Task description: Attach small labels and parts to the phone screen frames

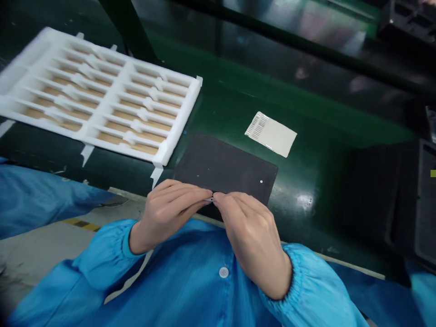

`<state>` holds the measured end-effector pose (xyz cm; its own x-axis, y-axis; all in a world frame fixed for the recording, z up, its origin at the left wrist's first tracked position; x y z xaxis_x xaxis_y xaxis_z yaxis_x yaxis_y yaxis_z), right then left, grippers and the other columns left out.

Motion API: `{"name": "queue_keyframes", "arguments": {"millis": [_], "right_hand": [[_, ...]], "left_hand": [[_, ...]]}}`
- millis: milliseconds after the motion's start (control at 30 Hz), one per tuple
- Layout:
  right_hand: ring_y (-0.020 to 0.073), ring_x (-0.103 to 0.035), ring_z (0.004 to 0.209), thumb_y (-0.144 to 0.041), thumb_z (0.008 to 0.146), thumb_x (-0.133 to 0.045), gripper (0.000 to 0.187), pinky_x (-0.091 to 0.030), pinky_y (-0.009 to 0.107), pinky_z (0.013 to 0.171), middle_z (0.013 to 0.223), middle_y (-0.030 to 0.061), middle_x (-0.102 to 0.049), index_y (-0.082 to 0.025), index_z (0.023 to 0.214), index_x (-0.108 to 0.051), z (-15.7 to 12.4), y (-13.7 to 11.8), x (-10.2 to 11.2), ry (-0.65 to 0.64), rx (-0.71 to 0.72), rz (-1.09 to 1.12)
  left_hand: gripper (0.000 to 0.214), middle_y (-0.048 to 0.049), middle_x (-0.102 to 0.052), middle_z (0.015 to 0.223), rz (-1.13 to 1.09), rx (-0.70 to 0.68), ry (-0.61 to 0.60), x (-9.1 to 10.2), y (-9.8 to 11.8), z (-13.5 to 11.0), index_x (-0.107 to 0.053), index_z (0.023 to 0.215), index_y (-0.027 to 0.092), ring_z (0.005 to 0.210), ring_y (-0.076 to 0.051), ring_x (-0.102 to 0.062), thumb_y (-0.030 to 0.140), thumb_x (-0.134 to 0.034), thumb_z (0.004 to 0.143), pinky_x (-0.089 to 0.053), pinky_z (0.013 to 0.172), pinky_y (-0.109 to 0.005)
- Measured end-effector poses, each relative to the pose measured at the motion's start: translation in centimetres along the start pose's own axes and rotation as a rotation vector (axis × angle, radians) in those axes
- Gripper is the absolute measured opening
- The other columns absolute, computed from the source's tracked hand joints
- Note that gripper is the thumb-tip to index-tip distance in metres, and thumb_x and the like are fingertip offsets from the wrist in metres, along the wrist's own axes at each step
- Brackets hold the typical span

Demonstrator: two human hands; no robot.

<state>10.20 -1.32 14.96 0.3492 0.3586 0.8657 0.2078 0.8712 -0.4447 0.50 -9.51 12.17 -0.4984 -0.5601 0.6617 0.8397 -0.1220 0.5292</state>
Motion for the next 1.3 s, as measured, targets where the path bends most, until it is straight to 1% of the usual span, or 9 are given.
{"name": "queue_keyframes", "arguments": {"millis": [200, 333, 467, 633, 800, 933, 1033, 1133, 1300], "right_hand": [[0.0232, -0.066, 0.096, -0.006, 0.091, -0.057, 0.025, -0.056, 0.036, 0.084, 0.106, 0.012, -0.071, -0.009, 0.116, -0.063, -0.1, -0.7, -0.6, -0.036, 0.036, -0.092], [0.0227, -0.065, 0.104, -0.009, 0.091, -0.062, 0.035, -0.055, 0.037, 0.088, 0.116, 0.0118, -0.07, -0.011, 0.125, -0.059, -0.8, -0.3, -0.4, 0.054, 0.019, -0.024], [0.0228, -0.066, 0.108, -0.005, 0.086, -0.067, 0.039, -0.056, 0.038, 0.089, 0.12, 0.0121, -0.069, -0.015, 0.123, -0.061, -1.8, 0.0, -0.2, 0.166, 0.046, 0.049], [0.0249, -0.066, 0.109, -0.001, 0.083, -0.067, 0.042, -0.057, 0.041, 0.086, 0.122, 0.0108, -0.068, -0.016, 0.123, -0.062, -2.8, 0.4, -1.1, 0.178, 0.156, 0.028], [0.024, -0.066, 0.109, -0.005, 0.086, -0.064, 0.043, -0.057, 0.04, 0.085, 0.124, 0.0096, -0.067, -0.017, 0.128, -0.06, -3.1, 0.6, -1.9, 0.199, 0.23, -0.037], [0.0239, -0.069, 0.104, -0.005, 0.084, -0.066, 0.038, -0.058, 0.04, 0.085, 0.116, 0.0094, -0.071, -0.02, 0.119, -0.065, -2.2, 0.8, -0.8, 0.261, 0.143, 0.118], [0.0249, -0.07, 0.1, -0.003, 0.082, -0.066, 0.033, -0.059, 0.043, 0.085, 0.108, 0.0091, -0.073, -0.021, 0.111, -0.068, -2.0, 1.6, 0.9, 0.39, 0.032, 0.255], [0.0251, -0.071, 0.095, -0.005, 0.084, -0.064, 0.029, -0.059, 0.044, 0.083, 0.103, 0.0064, -0.074, -0.023, 0.106, -0.07, -2.7, 2.7, 1.9, 0.498, -0.054, 0.279], [0.0247, -0.071, 0.094, -0.009, 0.085, -0.066, 0.021, -0.058, 0.045, 0.085, 0.1, 0.0055, -0.075, -0.023, 0.1, -0.071, -4.5, 5.3, 2.0, 0.62, -0.194, 0.306]], "left_hand": [[0.014, -0.0006, -0.076, 0.097, -0.01, 0.006, -0.005, 0.0, -0.2, -0.1, -0.066, 0.103, 0.017, 0.088, -0.015, -0.072, 0.013, -0.066, 0.09, -0.047, 0.075, -0.028], [0.013, -0.0008, -0.076, 0.098, -0.004, -0.007, 0.013, 0.1, 0.0, 0.0, -0.066, 0.103, 0.017, 0.088, -0.015, -0.072, 0.013, -0.065, 0.091, -0.047, 0.075, -0.028], [0.011, -0.0005, -0.076, 0.097, 0.006, -0.022, 0.014, 0.1, 0.1, 0.0, -0.066, 0.101, 0.017, 0.087, -0.015, -0.072, 0.012, -0.064, 0.091, -0.047, 0.075, -0.028], [0.012, -0.0003, -0.077, 0.098, 0.003, -0.02, 0.015, 0.1, 0.0, 0.1, -0.066, 0.1, 0.018, 0.088, -0.015, -0.072, 0.011, -0.064, 0.09, -0.047, 0.075, -0.028], [0.011, 0.0004, -0.077, 0.096, 0.021, -0.027, 0.022, 0.0, 0.0, 0.1, -0.067, 0.099, 0.018, 0.087, -0.014, -0.072, 0.011, -0.063, 0.091, -0.048, 0.075, -0.028], [0.013, 0.0003, -0.077, 0.097, 0.027, -0.02, 0.011, -0.1, 0.0, 0.1, -0.067, 0.101, 0.018, 0.088, -0.015, -0.072, 0.011, -0.065, 0.09, -0.047, 0.075, -0.029], [0.014, 0.0, -0.077, 0.097, 0.034, -0.015, -0.017, -0.1, 0.0, 0.2, -0.067, 0.102, 0.019, 0.087, -0.015, -0.072, 0.011, -0.065, 0.09, -0.047, 0.074, -0.029], [0.014, -0.0006, -0.076, 0.098, 0.047, -0.016, -0.047, -0.2, 0.1, 0.3, -0.067, 0.103, 0.019, 0.088, -0.015, -0.072, 0.013, -0.062, 0.092, -0.047, 0.074, -0.028], [0.021, -0.0034, -0.075, 0.105, 0.093, -0.04, -0.138, -0.5, -0.1, 0.4, -0.066, 0.111, 0.019, 0.094, -0.016, -0.07, 0.011, -0.057, 0.094, -0.049, 0.077, -0.029]]}}
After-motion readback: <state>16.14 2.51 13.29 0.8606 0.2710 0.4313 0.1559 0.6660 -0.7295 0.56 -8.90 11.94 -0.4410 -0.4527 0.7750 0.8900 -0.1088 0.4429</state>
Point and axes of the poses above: each hand's wrist, its own z-axis towards the middle knuckle, its own x-axis out of the back of the hand, y = z × x, the point moved 8 cm from there along z, towards the middle knuckle
